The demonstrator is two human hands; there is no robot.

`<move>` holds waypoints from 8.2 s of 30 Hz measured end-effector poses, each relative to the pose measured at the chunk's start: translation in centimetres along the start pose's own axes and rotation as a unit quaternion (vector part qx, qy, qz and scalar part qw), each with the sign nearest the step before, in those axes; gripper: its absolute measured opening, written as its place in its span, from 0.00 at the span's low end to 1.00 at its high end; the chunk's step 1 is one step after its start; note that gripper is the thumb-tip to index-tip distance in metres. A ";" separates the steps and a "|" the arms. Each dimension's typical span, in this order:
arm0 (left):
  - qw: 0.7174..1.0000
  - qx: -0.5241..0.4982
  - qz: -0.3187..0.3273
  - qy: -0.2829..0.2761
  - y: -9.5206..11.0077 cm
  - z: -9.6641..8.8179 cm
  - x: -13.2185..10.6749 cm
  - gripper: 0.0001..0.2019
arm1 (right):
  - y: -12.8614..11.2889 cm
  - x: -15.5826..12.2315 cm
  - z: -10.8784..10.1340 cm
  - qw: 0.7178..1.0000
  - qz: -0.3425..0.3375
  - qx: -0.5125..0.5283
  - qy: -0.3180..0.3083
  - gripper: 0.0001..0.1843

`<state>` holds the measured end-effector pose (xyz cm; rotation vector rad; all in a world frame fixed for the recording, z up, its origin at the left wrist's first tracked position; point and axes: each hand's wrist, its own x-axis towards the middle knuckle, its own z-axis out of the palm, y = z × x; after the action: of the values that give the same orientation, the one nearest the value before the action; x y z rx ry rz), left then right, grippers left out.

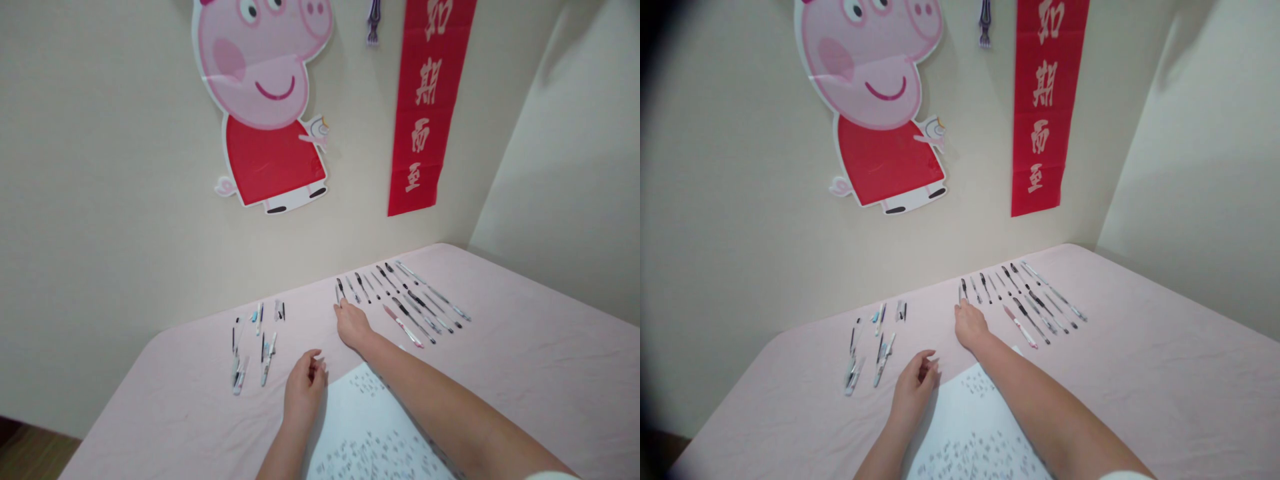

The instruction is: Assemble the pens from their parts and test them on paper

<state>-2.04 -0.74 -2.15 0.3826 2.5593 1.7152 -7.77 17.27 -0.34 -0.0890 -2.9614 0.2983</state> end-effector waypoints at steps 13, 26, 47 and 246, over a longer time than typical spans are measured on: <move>1.000 -0.001 0.000 0.003 -0.2 0.1 0.0 0.15 | 0.0 -0.1 -0.1 1.000 -0.005 0.003 0.001 0.20; 1.000 0.002 0.000 0.001 0.2 -0.1 0.0 0.16 | -0.1 -0.6 -0.3 1.000 -0.011 0.005 0.018 0.17; 0.996 0.072 0.044 -0.023 0.3 -0.4 0.0 0.11 | -2.3 -2.8 -1.0 0.984 -0.166 0.067 -0.023 0.14; 0.979 0.069 0.148 0.121 0.2 -1.6 0.4 0.06 | -1.6 -4.3 -1.4 0.841 -0.123 0.526 -0.028 0.13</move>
<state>-2.66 -2.01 -1.32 0.6279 2.9352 1.7738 -3.41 15.65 0.69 0.4285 -2.3697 1.7945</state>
